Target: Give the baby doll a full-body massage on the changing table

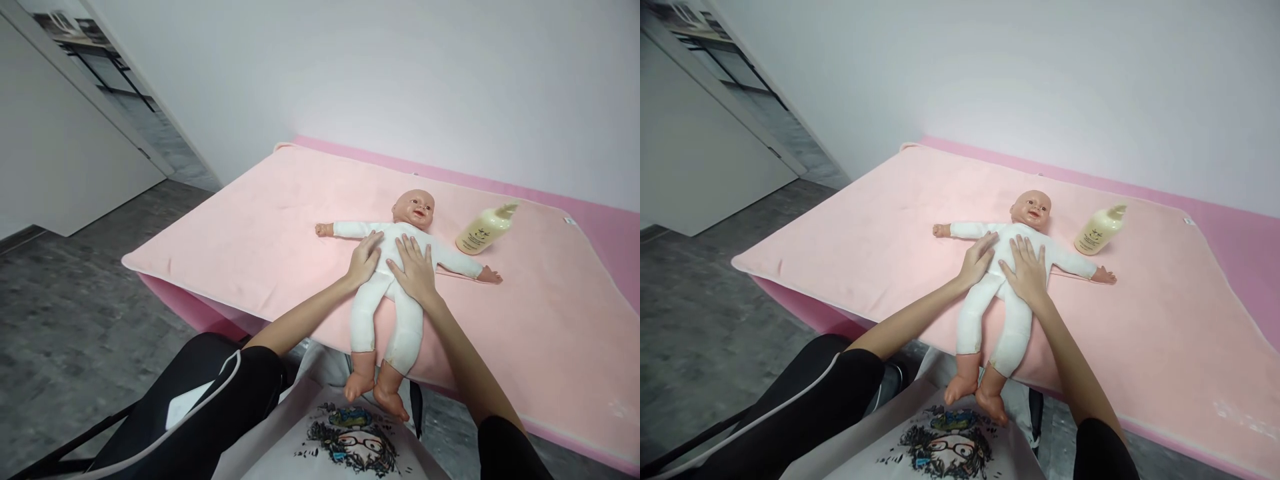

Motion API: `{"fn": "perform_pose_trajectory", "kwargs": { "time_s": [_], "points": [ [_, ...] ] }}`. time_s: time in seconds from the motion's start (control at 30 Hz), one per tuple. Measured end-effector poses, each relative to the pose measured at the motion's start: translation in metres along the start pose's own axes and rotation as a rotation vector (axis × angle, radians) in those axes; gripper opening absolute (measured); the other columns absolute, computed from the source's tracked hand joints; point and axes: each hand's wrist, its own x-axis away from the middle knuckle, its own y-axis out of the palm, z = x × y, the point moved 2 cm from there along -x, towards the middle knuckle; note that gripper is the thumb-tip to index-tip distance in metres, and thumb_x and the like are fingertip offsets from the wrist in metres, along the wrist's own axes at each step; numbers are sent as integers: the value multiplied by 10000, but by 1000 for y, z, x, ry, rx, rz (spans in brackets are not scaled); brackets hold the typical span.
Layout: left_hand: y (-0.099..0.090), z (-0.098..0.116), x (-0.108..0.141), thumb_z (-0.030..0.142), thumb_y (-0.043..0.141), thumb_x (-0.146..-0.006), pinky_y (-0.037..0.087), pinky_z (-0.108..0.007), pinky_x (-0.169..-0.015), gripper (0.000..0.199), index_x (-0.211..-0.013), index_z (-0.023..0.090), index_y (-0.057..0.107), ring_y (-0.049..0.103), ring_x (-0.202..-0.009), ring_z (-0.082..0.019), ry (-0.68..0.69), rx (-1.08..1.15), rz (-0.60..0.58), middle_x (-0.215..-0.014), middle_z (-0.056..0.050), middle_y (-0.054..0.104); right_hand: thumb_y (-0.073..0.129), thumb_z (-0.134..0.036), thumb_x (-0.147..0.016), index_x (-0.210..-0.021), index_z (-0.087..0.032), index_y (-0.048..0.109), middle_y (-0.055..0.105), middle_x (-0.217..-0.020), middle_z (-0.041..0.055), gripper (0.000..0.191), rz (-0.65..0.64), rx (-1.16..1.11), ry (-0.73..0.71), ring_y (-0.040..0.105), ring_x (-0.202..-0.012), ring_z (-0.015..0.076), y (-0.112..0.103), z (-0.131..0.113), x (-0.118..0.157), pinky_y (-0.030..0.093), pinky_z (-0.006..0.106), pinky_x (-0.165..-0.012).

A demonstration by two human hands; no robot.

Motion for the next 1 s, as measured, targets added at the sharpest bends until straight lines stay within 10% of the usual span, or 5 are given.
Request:
{"fn": "perform_pose_trajectory", "kwargs": {
  "time_s": [0.23,0.4,0.6,0.77,1.0],
  "points": [
    [17,32,15,243,498,-786,407,-385,-1031,232,-903,255,697,648,-943,-165,262,-98,-482,-909,-29,710,307,-437,-908,-1345,-175,411,356,-1435,152,521,266,-180,345,268,-1359,257,6,37,7,161,558,-1087],
    [31,42,13,239,496,-810,157,-434,-1160,262,-964,341,682,520,-1198,-163,351,-190,-762,-1077,14,676,354,-377,-870,-1226,-126,523,519,-1295,159,467,469,-449,452,452,-1239,223,4,55,13,312,449,-1057],
    [23,28,0,405,526,-808,-36,-519,-1132,376,-1180,368,570,278,-1375,-237,151,-378,-496,-1441,-13,380,417,-280,-833,-1058,-183,620,656,-1066,97,317,630,-496,315,604,-1010,200,-12,32,18,482,399,-893],
    [14,6,-11,381,422,-867,19,-530,-1123,389,-1243,346,511,266,-1380,-233,48,-368,-280,-1458,-38,351,445,-176,-759,-759,-268,678,701,-794,16,250,296,-474,-135,660,-830,190,-12,-2,18,527,385,-842],
    [4,-19,-19,154,371,-833,346,-411,-1049,347,-1092,214,595,538,-1149,-167,105,-208,34,-1188,-72,615,390,-149,-830,-1023,-225,661,649,-1138,38,342,61,-369,-287,561,-1138,177,-7,-8,11,369,426,-1057]
  ]
}}
